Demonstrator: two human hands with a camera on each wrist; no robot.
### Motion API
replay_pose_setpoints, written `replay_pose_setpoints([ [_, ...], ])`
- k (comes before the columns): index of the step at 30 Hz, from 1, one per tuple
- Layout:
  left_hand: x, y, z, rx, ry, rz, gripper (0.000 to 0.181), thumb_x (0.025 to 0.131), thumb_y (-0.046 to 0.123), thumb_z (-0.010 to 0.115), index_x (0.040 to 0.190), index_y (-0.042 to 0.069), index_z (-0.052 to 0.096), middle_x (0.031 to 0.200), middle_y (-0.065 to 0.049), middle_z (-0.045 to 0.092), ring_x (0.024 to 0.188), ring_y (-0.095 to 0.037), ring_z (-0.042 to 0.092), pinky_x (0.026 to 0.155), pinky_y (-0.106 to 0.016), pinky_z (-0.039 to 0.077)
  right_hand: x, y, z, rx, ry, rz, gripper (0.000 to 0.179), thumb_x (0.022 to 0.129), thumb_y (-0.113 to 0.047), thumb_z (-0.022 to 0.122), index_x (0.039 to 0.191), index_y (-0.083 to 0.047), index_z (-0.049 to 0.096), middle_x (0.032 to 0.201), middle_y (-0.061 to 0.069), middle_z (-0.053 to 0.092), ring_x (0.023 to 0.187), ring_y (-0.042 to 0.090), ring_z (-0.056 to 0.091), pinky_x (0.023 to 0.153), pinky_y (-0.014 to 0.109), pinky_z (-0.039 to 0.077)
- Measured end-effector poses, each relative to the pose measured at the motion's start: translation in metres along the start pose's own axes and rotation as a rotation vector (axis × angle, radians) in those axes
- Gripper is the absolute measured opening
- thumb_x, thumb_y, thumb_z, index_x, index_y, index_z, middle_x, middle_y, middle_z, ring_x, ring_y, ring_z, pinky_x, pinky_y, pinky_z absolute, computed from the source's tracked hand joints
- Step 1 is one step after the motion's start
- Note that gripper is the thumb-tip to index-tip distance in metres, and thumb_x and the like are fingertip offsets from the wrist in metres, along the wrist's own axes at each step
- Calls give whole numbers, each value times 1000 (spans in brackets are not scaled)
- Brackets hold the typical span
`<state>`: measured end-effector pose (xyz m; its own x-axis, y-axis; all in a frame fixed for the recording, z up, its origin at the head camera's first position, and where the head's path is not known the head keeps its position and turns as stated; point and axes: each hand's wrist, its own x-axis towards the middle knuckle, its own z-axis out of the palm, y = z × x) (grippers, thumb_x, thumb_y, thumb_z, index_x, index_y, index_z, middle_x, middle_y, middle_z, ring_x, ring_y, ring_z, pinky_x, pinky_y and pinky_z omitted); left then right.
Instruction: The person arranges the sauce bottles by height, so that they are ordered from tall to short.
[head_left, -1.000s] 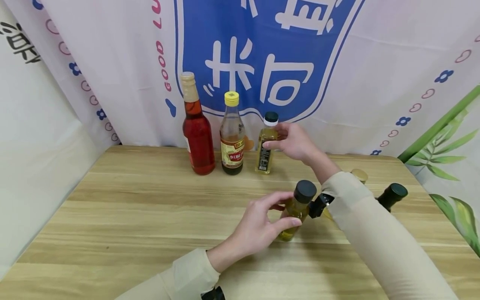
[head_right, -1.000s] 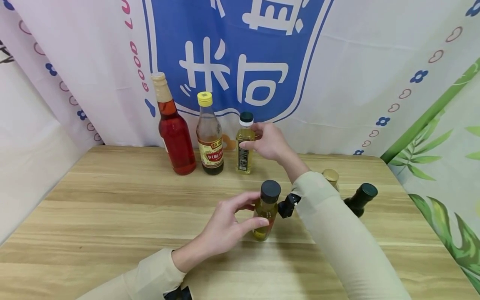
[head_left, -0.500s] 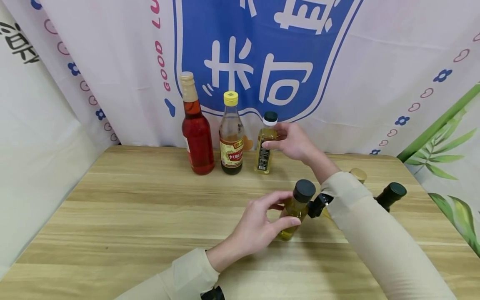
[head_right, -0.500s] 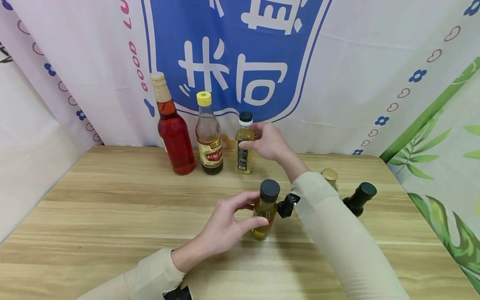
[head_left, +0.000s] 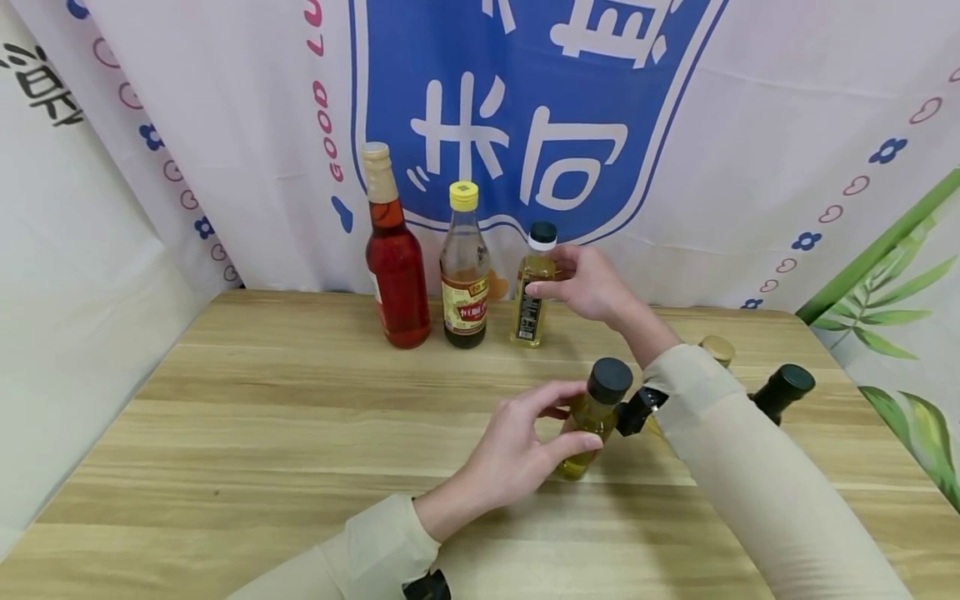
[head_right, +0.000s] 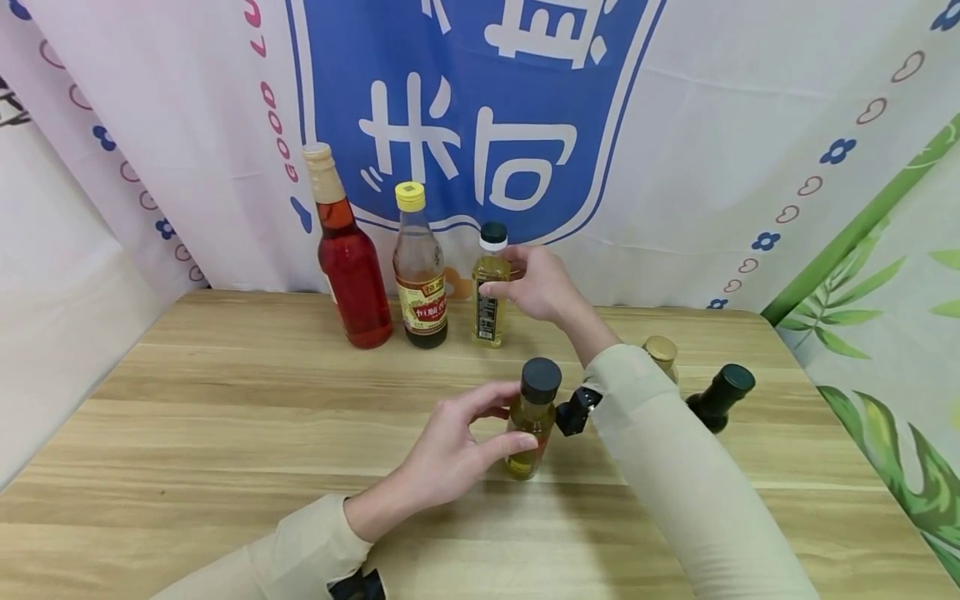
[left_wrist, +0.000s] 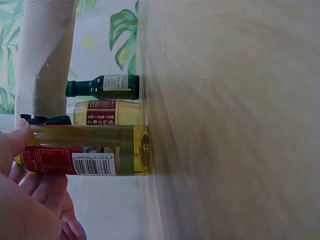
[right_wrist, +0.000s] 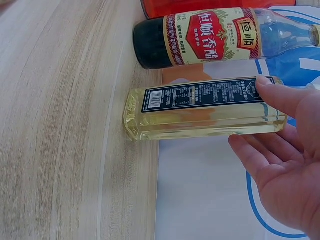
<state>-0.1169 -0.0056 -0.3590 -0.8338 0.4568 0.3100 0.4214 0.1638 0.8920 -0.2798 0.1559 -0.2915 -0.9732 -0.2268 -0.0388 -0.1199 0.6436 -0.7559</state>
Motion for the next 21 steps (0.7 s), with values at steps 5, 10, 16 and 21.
replay_pose_setpoints([
  [5,0,0,0,3,2,2,50,93,19,83,140,13,66,134,-5,75,121,-19,72,102,-28,59,0,0,0,0,1,-1,59,97,-31,79,147,-7,58,144,14,65,134,32,61,110,51,54],
  [10,1,0,0,1,0,4,49,93,19,82,140,13,67,134,-5,75,121,-19,72,102,-29,59,0,1,0,6,1,0,61,97,-31,79,149,-7,57,145,14,65,134,32,61,110,51,54],
  [16,1,1,0,0,-3,-1,49,93,18,82,140,13,67,134,-5,75,121,-19,72,102,-28,59,0,0,-1,-4,1,4,63,97,-32,80,150,-7,56,145,14,65,134,32,61,110,51,54],
  [21,0,1,-1,1,-3,-7,49,94,18,82,140,13,66,135,-5,75,121,-19,72,103,-30,59,0,-1,0,-14,4,1,61,96,-32,80,148,-8,58,142,14,66,131,32,62,107,50,55],
])
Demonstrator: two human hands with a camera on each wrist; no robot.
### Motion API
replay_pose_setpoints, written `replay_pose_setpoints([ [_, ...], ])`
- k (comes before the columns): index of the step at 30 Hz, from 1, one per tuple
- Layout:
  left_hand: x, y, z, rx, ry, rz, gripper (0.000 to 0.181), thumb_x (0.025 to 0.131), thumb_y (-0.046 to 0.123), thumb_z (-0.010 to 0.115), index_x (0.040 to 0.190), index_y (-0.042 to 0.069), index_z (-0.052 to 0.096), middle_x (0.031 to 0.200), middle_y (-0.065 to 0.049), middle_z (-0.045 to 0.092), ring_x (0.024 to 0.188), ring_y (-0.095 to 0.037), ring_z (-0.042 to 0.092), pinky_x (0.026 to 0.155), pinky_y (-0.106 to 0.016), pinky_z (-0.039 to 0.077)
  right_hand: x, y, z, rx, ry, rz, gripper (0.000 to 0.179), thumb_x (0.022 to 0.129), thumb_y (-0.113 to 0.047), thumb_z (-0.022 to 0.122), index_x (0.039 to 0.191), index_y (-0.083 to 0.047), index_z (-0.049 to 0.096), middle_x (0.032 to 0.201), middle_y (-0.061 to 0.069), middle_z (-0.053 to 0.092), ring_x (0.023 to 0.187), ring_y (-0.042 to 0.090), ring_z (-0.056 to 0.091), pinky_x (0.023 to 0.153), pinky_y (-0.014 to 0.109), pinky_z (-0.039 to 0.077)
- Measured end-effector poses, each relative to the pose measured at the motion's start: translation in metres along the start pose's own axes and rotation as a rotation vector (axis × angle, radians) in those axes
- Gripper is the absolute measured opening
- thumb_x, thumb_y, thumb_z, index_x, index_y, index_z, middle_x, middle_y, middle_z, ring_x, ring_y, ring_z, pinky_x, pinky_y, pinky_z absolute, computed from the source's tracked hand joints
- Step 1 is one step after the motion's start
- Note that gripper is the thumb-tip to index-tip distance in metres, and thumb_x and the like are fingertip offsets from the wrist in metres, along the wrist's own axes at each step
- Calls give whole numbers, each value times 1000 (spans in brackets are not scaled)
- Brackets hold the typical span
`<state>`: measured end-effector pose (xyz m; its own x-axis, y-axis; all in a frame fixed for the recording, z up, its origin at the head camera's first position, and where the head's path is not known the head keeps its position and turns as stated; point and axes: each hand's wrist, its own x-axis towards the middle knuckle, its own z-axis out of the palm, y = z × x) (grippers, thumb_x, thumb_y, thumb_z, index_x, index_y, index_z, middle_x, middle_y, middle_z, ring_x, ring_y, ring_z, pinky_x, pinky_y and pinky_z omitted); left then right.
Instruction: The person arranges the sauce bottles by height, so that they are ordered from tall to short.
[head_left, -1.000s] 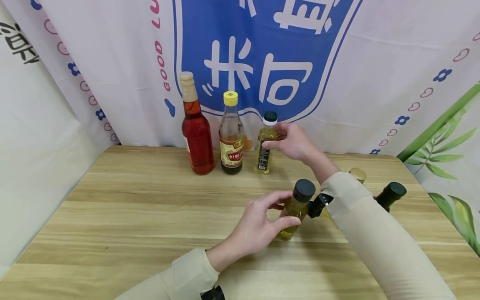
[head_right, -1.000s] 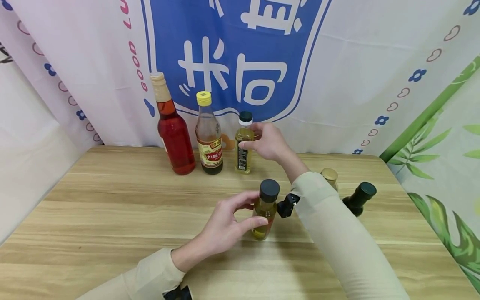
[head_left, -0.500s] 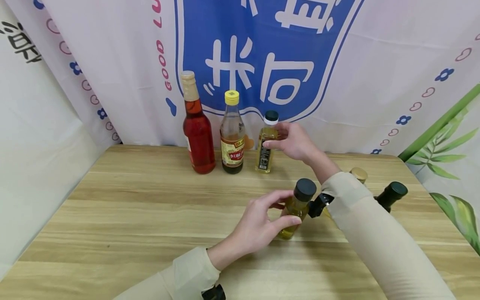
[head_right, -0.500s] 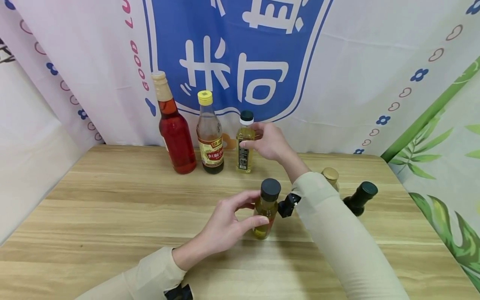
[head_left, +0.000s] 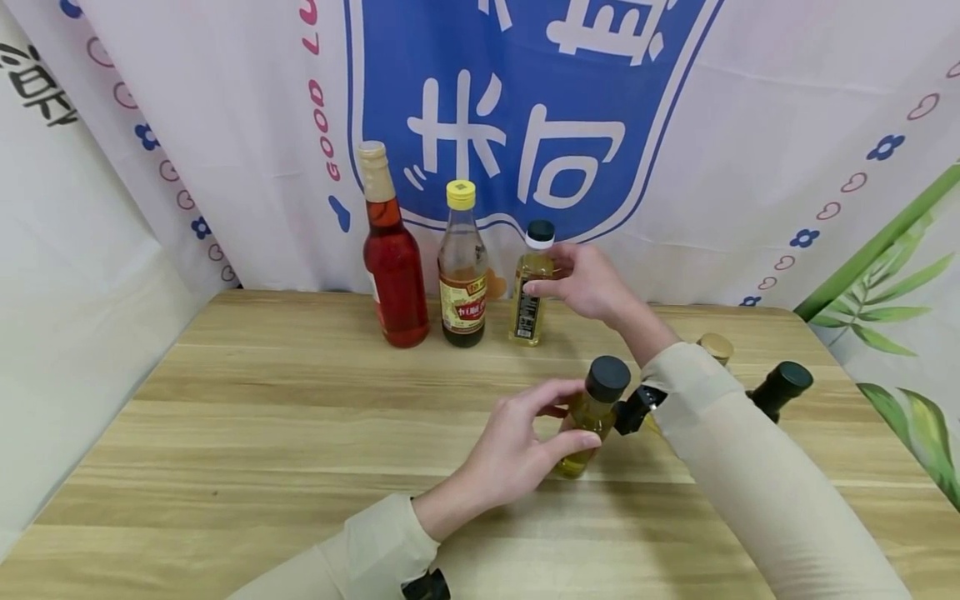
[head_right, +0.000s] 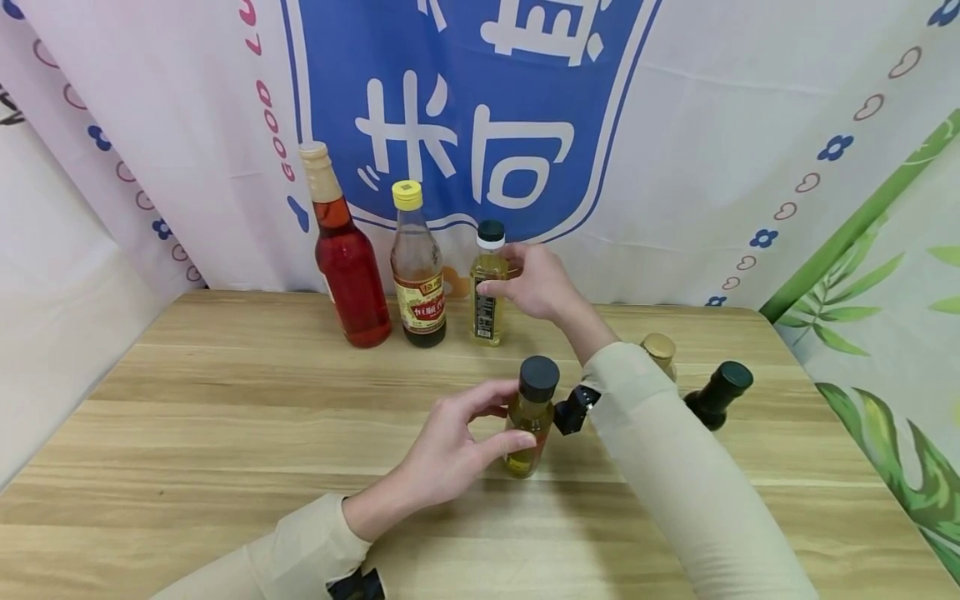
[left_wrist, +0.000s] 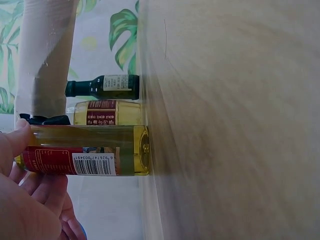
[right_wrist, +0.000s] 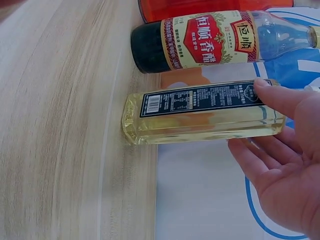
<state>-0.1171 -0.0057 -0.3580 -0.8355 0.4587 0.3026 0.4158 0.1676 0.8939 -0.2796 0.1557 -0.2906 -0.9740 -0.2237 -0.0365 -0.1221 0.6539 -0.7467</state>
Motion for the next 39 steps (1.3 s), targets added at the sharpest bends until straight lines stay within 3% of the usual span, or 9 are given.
replay_pose_setpoints([
  [14,0,0,1,3,3,-1,50,93,19,83,140,12,66,135,-5,75,121,-20,72,103,-30,59,-18,-11,-15,28,44,-50,54,98,-28,79,143,-5,62,146,16,65,134,35,64,110,52,55],
  [24,1,0,2,10,12,1,51,92,19,83,140,12,67,135,-5,75,120,-19,73,102,-29,59,-61,-17,-43,-22,109,-74,66,98,-38,77,153,-10,54,154,13,60,142,35,57,116,55,50],
  [31,0,0,1,13,15,-8,52,92,20,83,141,13,66,136,-4,74,120,-18,72,103,-30,59,-97,-4,-63,-10,196,-85,70,96,-45,78,155,-15,53,155,9,61,141,34,59,115,52,51],
  [33,-1,0,1,15,16,-12,52,92,20,84,141,13,66,136,-3,74,121,-18,72,103,-30,58,-107,2,-69,-11,219,-82,71,96,-46,78,156,-17,52,155,10,61,140,35,60,114,48,52],
  [36,-1,0,1,15,18,-15,53,92,20,84,141,13,66,136,-3,74,121,-18,72,104,-31,58,-124,14,-79,-42,278,-72,69,96,-46,78,155,-18,54,153,11,62,137,31,63,106,25,55],
  [39,-1,0,2,14,18,-16,52,92,20,84,141,12,66,136,-4,74,121,-18,72,104,-31,58,-142,28,-88,-73,357,-63,65,96,-42,79,152,-18,57,150,11,65,128,5,67,95,5,50],
])
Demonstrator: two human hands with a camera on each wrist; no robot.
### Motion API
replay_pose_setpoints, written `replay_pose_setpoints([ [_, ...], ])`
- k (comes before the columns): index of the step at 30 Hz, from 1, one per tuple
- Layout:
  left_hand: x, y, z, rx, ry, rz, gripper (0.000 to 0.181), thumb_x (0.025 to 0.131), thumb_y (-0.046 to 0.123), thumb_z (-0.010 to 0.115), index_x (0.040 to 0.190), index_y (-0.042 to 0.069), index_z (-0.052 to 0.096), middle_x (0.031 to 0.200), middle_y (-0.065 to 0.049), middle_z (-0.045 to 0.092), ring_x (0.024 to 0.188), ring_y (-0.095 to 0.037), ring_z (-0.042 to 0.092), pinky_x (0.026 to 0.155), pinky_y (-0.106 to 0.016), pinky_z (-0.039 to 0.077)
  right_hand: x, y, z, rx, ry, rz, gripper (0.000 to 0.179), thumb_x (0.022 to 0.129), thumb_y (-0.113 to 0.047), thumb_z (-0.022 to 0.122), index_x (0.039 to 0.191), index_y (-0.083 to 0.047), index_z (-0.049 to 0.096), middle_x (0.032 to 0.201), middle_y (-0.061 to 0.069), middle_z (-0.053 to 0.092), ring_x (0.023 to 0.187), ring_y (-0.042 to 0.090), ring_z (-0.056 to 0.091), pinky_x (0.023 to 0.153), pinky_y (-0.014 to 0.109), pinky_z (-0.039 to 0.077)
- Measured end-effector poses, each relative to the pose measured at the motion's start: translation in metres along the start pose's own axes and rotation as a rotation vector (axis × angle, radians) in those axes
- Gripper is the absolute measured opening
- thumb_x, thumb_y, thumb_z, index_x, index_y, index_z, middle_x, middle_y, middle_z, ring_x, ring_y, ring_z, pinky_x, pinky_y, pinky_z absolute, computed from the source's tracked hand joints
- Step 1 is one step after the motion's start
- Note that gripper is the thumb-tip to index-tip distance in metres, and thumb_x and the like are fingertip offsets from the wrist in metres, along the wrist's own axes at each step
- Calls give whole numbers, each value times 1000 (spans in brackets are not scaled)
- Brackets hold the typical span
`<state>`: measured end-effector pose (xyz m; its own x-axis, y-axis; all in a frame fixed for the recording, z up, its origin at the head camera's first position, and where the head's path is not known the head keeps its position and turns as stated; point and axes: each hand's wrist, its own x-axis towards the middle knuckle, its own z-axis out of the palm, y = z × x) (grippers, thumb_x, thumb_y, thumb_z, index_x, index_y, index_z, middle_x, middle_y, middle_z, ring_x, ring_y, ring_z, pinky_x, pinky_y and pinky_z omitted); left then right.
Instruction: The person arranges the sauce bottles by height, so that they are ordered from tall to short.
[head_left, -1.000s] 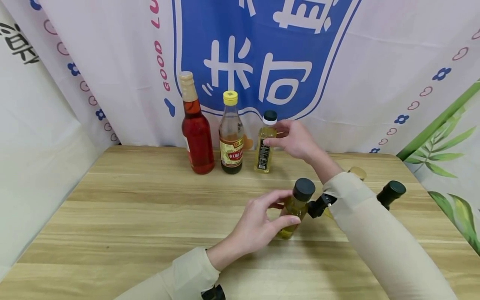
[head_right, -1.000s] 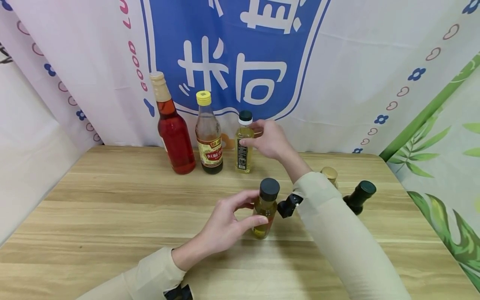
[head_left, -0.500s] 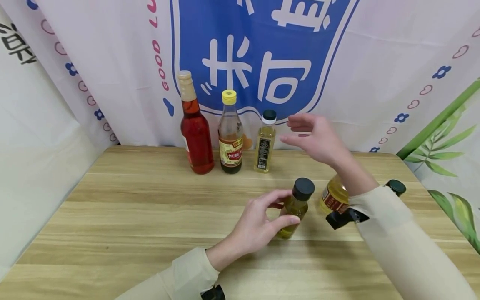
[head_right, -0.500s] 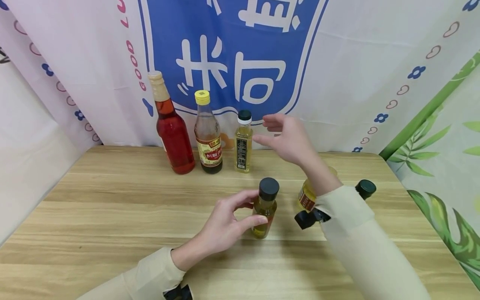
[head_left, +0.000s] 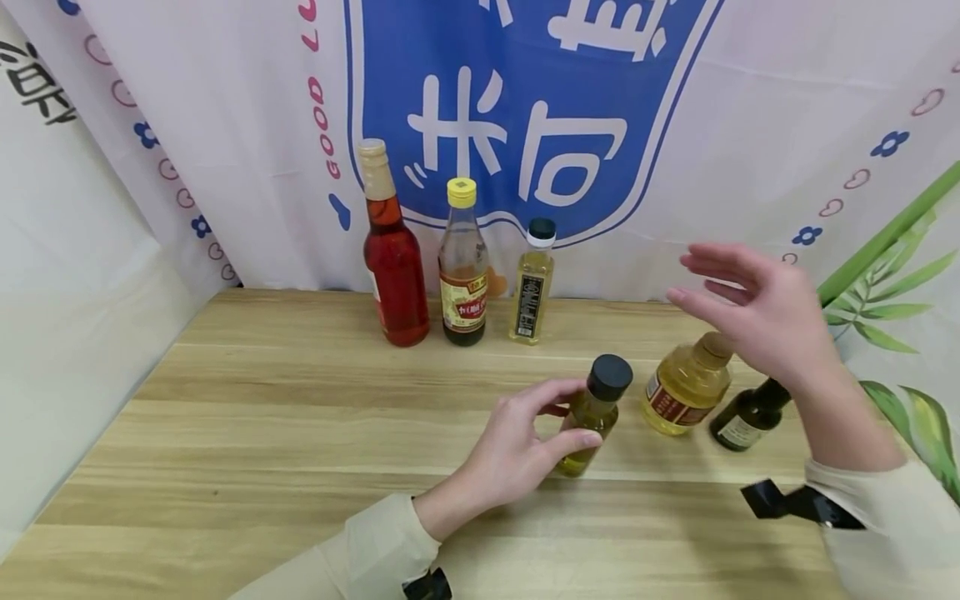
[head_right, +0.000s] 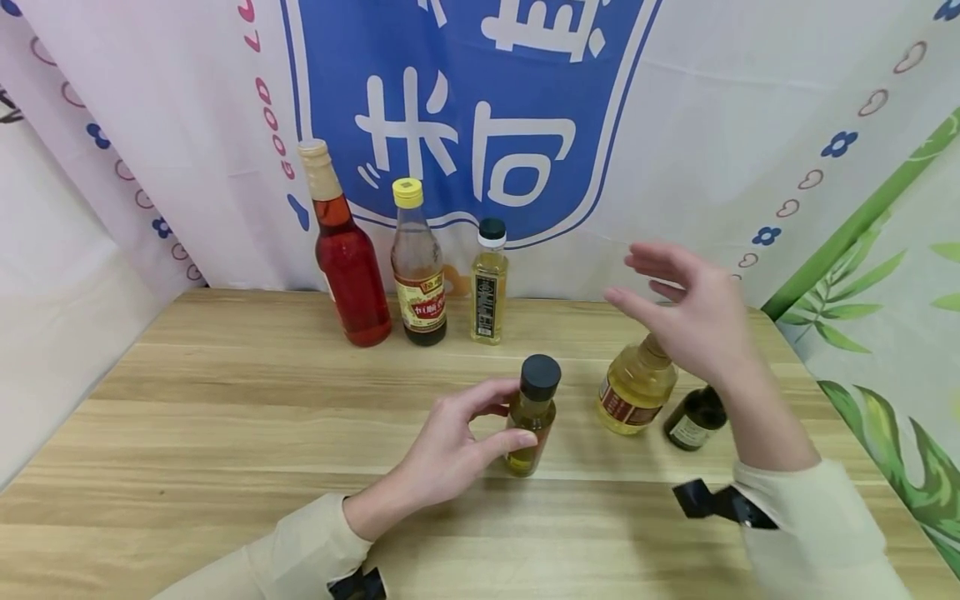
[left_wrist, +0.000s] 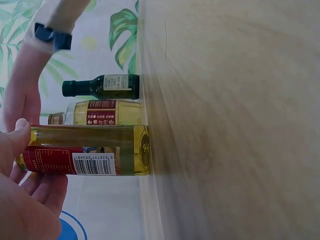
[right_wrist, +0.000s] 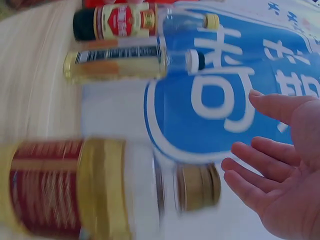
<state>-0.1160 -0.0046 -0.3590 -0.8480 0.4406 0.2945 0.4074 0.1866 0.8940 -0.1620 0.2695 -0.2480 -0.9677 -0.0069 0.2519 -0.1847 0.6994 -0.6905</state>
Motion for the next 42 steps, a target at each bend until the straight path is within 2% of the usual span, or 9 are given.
replay_pose_setpoints([
  [4,0,0,0,-2,0,4,52,92,19,84,140,12,66,136,-4,74,121,-18,72,104,-31,59,-18,22,-13,25,94,14,62,95,-31,82,151,-16,59,138,-9,70,108,-22,60,90,-1,48],
  [7,0,0,0,0,0,4,52,92,19,84,140,12,66,136,-4,74,121,-18,72,103,-31,59,-30,38,-20,70,149,22,61,94,-22,83,150,-15,59,128,-27,67,108,-22,61,90,-2,47],
  [9,1,0,0,-1,-3,5,52,92,19,84,140,12,66,136,-5,74,122,-19,72,103,-33,59,-38,49,-23,96,185,24,61,93,-16,83,150,-15,60,126,-31,66,111,-21,61,91,-3,46],
  [18,0,0,-1,-1,-13,-16,51,93,19,83,141,14,66,137,-2,74,123,-14,70,104,-31,59,-60,89,-27,124,261,35,66,91,-4,83,151,-15,58,129,-29,66,117,-16,60,97,-2,45],
  [19,0,0,-1,-2,-14,-22,51,93,19,83,141,15,66,137,-2,74,124,-14,70,105,-31,59,-61,94,-26,162,257,32,66,91,-2,82,151,-14,58,129,-29,67,116,-16,62,96,-1,46],
  [26,0,1,-1,-5,-14,-14,51,92,18,83,141,14,66,137,-2,74,124,-13,70,104,-31,59,-67,126,-21,684,155,-92,63,90,23,66,148,2,56,128,-5,78,112,2,75,93,11,55],
  [29,0,0,0,-3,-14,-7,51,92,18,83,140,14,66,137,-3,74,124,-14,70,104,-31,59,-70,134,-20,686,91,-113,56,92,24,63,146,9,56,125,-1,80,112,6,76,92,12,57],
  [35,0,0,1,-4,-13,-20,52,92,18,83,141,15,66,138,-2,73,123,-14,70,105,-38,59,-74,146,-19,654,-18,-85,44,91,24,64,134,17,61,119,3,82,107,11,79,85,18,62],
  [42,0,-1,1,4,-10,-16,52,92,18,83,141,15,66,138,-2,73,123,-14,70,104,-31,59,-74,159,-18,550,-72,-65,38,91,21,67,128,15,67,115,-2,83,106,5,78,85,15,61],
])
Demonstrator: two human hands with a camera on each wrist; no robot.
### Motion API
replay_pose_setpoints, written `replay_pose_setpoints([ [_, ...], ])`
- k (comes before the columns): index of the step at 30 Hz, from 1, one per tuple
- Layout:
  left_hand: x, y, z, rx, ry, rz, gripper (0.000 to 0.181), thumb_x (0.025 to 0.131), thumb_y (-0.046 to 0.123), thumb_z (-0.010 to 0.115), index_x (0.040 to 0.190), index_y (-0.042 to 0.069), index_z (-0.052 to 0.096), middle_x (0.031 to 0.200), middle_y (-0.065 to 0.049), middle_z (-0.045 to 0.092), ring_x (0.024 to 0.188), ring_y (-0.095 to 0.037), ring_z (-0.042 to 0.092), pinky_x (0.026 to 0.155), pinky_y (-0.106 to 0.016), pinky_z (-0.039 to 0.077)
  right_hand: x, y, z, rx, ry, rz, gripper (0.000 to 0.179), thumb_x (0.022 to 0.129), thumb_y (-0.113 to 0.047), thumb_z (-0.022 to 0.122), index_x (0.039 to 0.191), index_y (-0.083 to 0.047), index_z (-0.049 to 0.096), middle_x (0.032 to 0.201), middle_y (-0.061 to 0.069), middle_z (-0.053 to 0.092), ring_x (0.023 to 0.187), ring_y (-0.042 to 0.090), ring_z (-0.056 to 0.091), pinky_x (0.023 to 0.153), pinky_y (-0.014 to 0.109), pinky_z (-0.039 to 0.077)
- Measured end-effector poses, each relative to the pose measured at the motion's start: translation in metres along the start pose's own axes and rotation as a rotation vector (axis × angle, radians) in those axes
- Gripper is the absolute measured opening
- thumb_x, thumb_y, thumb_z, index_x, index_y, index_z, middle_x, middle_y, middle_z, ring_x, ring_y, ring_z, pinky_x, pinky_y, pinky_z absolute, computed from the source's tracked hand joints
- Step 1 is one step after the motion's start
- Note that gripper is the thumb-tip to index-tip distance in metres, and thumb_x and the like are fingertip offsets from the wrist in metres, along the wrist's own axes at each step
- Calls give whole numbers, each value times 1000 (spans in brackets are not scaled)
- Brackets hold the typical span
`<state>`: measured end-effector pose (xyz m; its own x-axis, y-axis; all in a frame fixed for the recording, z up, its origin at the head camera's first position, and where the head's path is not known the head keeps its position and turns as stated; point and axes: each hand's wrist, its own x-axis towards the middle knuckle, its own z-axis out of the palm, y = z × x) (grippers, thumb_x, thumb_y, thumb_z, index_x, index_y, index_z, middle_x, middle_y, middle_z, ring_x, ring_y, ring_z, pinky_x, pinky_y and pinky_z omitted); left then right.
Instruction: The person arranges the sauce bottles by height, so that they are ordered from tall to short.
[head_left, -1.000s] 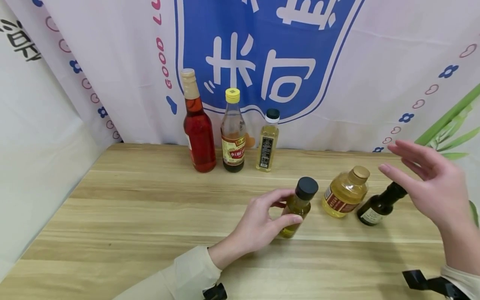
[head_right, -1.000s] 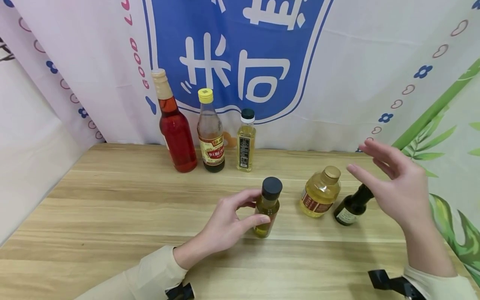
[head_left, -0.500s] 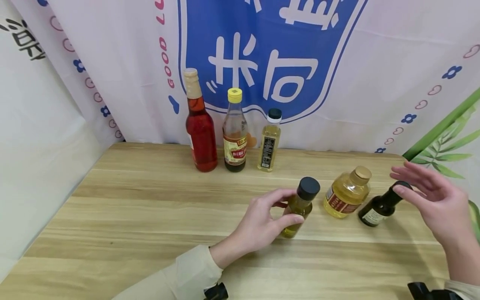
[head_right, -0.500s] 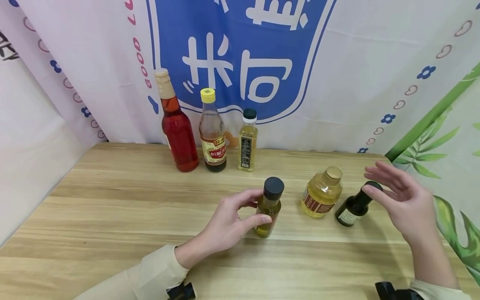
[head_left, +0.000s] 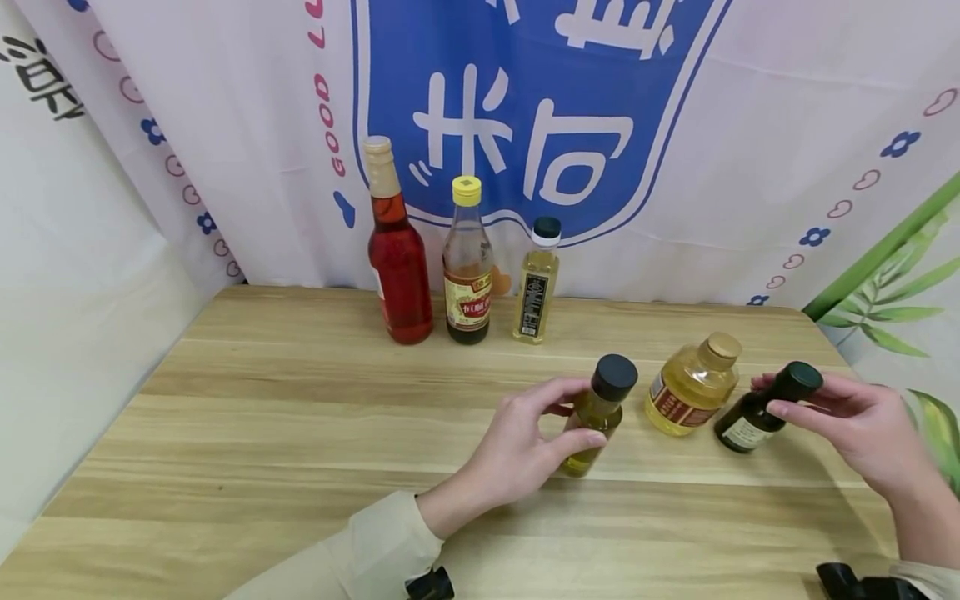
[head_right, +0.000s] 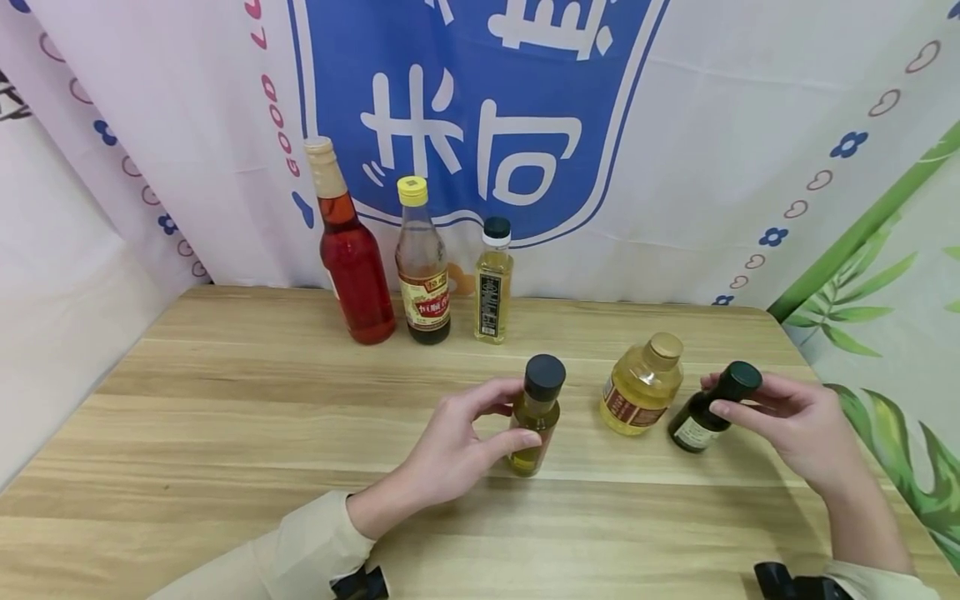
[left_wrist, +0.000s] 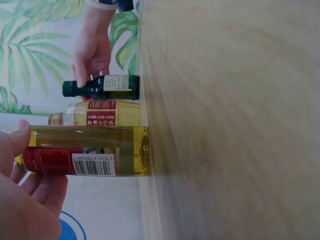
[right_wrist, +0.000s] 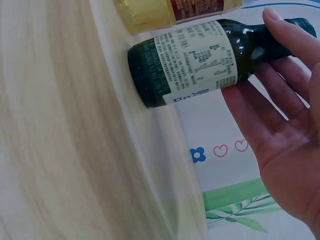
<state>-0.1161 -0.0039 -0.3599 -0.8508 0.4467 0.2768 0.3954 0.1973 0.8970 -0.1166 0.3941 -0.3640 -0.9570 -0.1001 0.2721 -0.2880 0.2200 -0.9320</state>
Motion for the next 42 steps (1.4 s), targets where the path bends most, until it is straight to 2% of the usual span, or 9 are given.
replay_pose_setpoints([
  [7,-1,0,-1,8,7,20,51,92,18,84,139,13,67,137,-4,74,122,-17,71,103,-39,60,0,5,-1,-140,-11,51,37,91,16,71,128,12,68,115,-9,82,106,1,76,83,14,60],
  [15,0,0,0,7,-2,8,51,92,17,84,139,13,67,137,-3,74,122,-15,71,104,-34,60,0,3,-4,-203,-7,74,37,92,14,72,128,11,69,114,-10,82,105,-1,76,82,13,60],
  [19,0,1,-1,11,0,26,52,90,16,85,139,11,67,135,-5,75,120,-18,73,103,-32,60,0,3,-4,-229,-5,84,37,92,12,73,128,10,69,115,-12,82,105,-1,76,82,13,60],
  [23,1,2,-3,21,4,40,53,88,13,87,137,10,68,132,-6,76,117,-20,74,102,-29,59,1,2,-4,-300,1,93,37,93,8,75,130,8,69,115,-15,81,104,-3,76,82,13,59],
  [28,2,4,-3,38,4,17,52,87,12,88,135,10,69,130,-5,77,115,-20,74,101,-30,60,1,2,-4,-329,0,91,37,93,7,75,130,8,69,115,-16,81,104,-3,76,82,13,59],
  [35,8,7,-1,15,10,-60,52,88,14,87,136,13,69,130,-3,77,114,-19,73,102,-37,59,1,2,-4,-355,0,79,37,93,6,75,130,8,69,115,-17,80,104,-3,75,83,13,59],
  [37,11,7,-1,-3,18,-77,53,87,14,87,137,14,69,129,-3,77,114,-19,73,103,-39,59,1,2,-3,-356,-1,78,37,93,6,75,130,8,70,116,-17,80,104,-3,75,83,13,59],
  [42,26,9,-1,-42,50,-64,54,87,11,87,137,11,69,131,-6,76,116,-21,74,102,-38,59,1,2,-4,-352,-2,84,36,94,6,75,130,8,69,116,-17,80,105,-4,75,83,13,59],
])
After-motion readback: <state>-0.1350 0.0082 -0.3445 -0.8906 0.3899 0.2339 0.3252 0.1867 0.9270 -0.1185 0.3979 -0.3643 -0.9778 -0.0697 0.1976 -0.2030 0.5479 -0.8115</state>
